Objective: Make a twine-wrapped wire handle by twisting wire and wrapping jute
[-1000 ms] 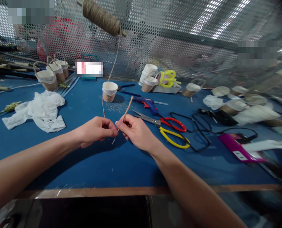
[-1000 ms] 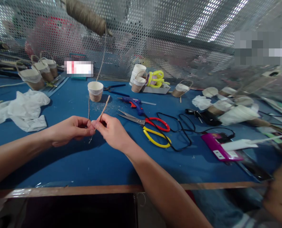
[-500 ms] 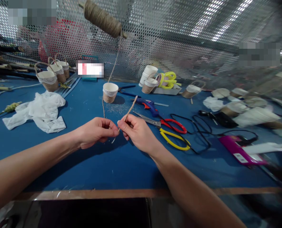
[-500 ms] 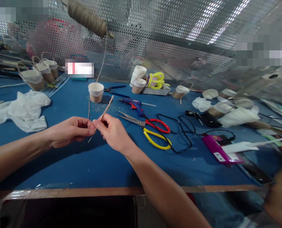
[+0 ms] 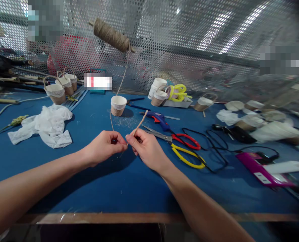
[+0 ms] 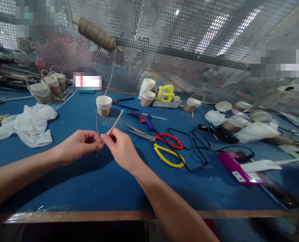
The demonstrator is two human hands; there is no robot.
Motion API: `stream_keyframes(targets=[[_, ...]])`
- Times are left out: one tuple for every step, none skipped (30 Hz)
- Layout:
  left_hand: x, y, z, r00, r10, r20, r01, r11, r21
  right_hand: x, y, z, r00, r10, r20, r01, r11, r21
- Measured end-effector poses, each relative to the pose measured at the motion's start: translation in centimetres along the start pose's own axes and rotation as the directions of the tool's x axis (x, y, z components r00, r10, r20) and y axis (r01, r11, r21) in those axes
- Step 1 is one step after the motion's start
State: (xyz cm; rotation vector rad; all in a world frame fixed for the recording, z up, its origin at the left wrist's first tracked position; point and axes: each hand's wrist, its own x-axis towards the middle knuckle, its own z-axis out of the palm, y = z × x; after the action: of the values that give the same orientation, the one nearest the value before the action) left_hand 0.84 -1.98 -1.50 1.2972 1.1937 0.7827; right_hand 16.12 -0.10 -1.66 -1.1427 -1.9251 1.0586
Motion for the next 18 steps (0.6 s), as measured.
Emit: stream_keyframes(targets=[[0.00,-0.03,0.01,1.000,0.005,-0.006,-0.005,1.000,0.001,0.02,-0.03,0.02,1.000,-0.001,-0.003,0.001,1.000,-0.001],[0.02,-0.06,0.02,1.000,0.004,-0.009,-0.004,1.000,-0.006,0.04,-0.06,0.03,1.000,-0.002,-0.005,0.002,1.000,0.000],[0.03,-0.09,0.02,1.000,-0.001,-0.010,0.001,1.000,-0.018,0.07,-0.07,0.04,1.000,-0.002,-0.008,0.002,1.000,0.000],[0.04,-0.09,0.02,1.000,-0.008,-0.008,0.008,0.999,-0.031,0.10,-0.08,0.05,1.000,-0.002,-0.010,0.002,1.000,0.000],[0.05,-0.07,0.01,1.000,-0.013,-0.006,0.013,0.999,-0.041,0.12,-0.09,0.05,1.000,0.000,-0.011,0.000,1.000,-0.002],[0.05,-0.02,-0.01,1.000,-0.016,-0.005,0.016,0.999,-0.042,0.14,-0.08,0.05,1.000,0.002,-0.011,-0.002,1.000,-0.006],[0.05,0.06,-0.04,1.000,-0.015,-0.004,0.015,0.999,-0.034,0.13,-0.08,0.04,1.000,0.003,-0.010,-0.003,1.000,-0.010],[0.04,0.15,-0.09,1.000,-0.011,-0.001,0.011,1.000,-0.019,0.11,-0.07,0.03,1.000,0.002,-0.007,-0.002,1.000,-0.013],[0.03,0.25,-0.15,1.000,-0.003,0.004,0.003,1.000,0.000,0.08,-0.06,0.02,1.000,-0.001,-0.003,0.001,1.000,-0.013],[0.02,0.34,-0.22,1.000,0.009,0.012,-0.010,1.000,0.021,0.04,-0.05,0.02,1.000,-0.006,0.001,0.006,1.000,-0.011],[0.03,0.41,-0.30,1.000,0.024,0.020,-0.025,0.999,0.043,-0.01,-0.04,0.02,1.000,-0.011,0.003,0.011,1.000,-0.008],[0.04,0.45,-0.37,0.999,0.039,0.027,-0.040,0.997,0.064,-0.05,-0.02,0.02,1.000,-0.016,0.003,0.016,1.000,-0.003],[0.05,0.46,-0.43,0.998,0.052,0.029,-0.055,0.995,0.087,-0.08,0.01,0.04,1.000,-0.018,0.001,0.018,1.000,0.000],[0.07,0.45,-0.47,0.998,0.065,0.025,-0.068,0.992,0.109,-0.09,0.04,0.06,1.000,-0.018,-0.005,0.018,1.000,0.002],[0.08,0.42,-0.47,0.997,0.076,0.017,-0.078,0.988,0.131,-0.08,0.07,0.09,1.000,-0.018,-0.013,0.018,1.000,0.003],[0.08,0.38,-0.45,0.996,0.085,0.008,-0.085,0.985,0.150,-0.06,0.09,0.12,1.000,-0.016,-0.022,0.016,1.000,0.003],[0.06,0.33,-0.40,0.996,0.093,-0.001,-0.091,0.982,0.165,-0.03,0.10,0.16,0.999,-0.012,-0.031,0.013,1.000,0.001],[0.03,0.28,-0.34,0.995,0.100,-0.009,-0.097,0.979,0.178,0.01,0.10,0.20,0.999,-0.009,-0.040,0.009,1.000,-0.001]])
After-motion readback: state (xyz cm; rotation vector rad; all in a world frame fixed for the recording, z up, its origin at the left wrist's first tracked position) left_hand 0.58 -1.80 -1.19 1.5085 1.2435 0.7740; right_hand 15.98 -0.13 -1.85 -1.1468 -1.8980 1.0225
